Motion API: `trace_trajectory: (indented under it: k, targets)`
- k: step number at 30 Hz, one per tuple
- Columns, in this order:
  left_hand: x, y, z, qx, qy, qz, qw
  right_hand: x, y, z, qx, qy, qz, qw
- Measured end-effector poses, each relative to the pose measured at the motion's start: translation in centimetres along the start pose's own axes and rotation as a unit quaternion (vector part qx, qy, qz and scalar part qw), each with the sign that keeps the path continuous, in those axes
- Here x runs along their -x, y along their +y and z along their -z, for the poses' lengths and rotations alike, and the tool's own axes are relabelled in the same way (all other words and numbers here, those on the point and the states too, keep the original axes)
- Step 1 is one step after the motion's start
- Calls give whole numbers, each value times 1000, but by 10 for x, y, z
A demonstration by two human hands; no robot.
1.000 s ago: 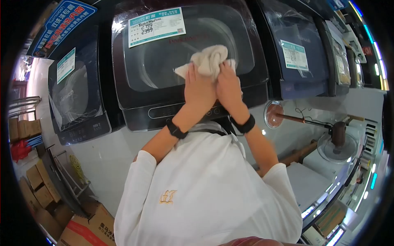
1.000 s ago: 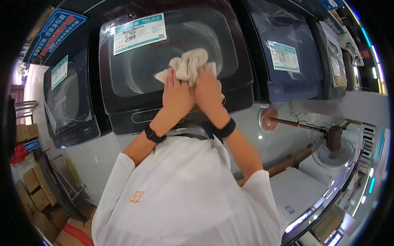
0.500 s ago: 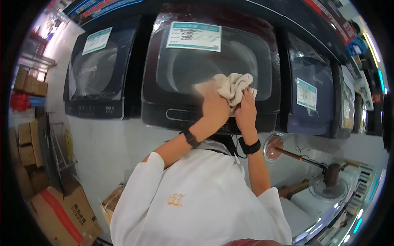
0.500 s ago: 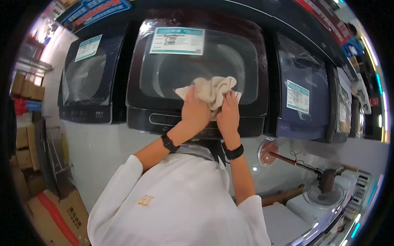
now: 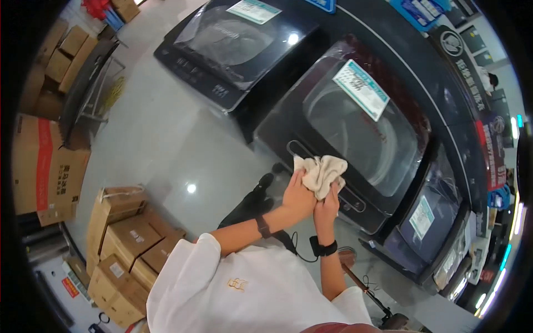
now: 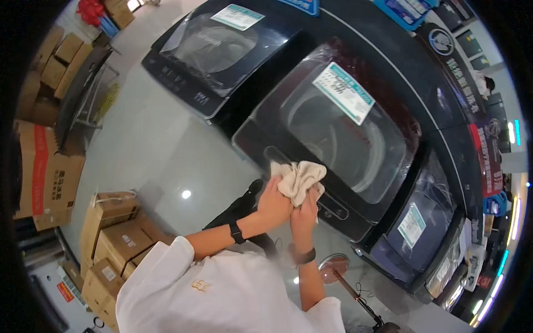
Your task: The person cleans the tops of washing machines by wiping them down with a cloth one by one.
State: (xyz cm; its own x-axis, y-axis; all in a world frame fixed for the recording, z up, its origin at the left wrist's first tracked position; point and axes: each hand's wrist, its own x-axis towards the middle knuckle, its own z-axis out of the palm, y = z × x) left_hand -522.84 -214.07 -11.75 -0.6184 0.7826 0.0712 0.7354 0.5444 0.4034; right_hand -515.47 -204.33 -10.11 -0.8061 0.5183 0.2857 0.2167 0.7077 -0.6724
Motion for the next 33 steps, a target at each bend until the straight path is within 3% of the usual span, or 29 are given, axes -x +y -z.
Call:
trace_trajectory:
  k: [2,6,11,15,18,22,26,30,33]
  targets:
    - [11,-27,18,11,-5,33,999,-2,-6,-31,-40,-12,25,999]
    - [32,-85,22,40,80,97,991,-24,-53,-73,-39,-56,64,996]
    - [35,-162,70,128,62,156,977,-58,-92,-144,-81,-79,66,991]
    - [10,-244,134,94,101,164,977,-119,-141,-200,6,1,54,999]
    - [-9,-320,164,21,215,134,967,-173,-179,-229,20,82,68,994]
    - [-56,-405,193,65,210,149,964,-245,-205,-282,114,161,114,974]
    - [-126,-475,180,20,159,148,976,-274,-172,-353,197,-12,33,980]
    - [-135,-480,168,-5,114,103,988,-284,-169,-344,176,-49,-17,983]
    - [-159,-485,171,-33,139,85,986,-323,-161,-344,228,-72,-3,971]
